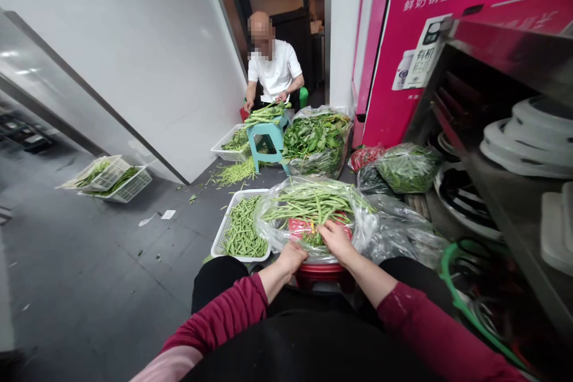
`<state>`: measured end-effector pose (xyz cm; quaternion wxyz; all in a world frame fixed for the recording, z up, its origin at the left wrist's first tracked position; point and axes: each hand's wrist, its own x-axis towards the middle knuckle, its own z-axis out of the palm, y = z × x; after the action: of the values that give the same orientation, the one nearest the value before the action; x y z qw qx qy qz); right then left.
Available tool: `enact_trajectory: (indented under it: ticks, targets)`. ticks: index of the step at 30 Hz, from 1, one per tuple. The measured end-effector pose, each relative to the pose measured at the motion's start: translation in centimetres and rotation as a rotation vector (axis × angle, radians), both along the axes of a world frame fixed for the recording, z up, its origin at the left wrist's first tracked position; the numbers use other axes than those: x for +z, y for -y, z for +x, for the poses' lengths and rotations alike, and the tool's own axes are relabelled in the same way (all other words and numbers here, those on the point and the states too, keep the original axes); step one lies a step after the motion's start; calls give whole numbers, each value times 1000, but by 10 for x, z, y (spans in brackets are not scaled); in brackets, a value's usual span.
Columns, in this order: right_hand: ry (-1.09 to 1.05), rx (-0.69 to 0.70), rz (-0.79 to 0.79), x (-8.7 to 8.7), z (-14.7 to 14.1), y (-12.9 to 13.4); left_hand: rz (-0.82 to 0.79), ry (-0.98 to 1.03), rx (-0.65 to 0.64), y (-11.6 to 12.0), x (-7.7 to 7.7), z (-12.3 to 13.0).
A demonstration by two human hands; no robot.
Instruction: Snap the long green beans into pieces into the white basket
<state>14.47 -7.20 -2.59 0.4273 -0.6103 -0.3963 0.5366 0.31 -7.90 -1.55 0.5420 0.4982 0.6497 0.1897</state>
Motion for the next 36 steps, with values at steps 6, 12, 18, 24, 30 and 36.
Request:
enact_trajectory:
  ticks: [6,12,18,24,30,36]
  targets:
    - [128,218,198,9,6,6,-135,444,-100,-43,35,-2]
    - [-85,525,133,20,3,20,-221,666,-22,-64,45,22]
    - [-509,434,20,20,15,14,89,665,23,-74,52,18]
    - [-727,448,-97,22,20,16,363,560,102,-75,58,13]
    - [-692,265,-164,23,19,12,592,255,83,-70,60,10]
    - [-485,125,-221,-18,28,16,986,-126,-214,-19,50,25]
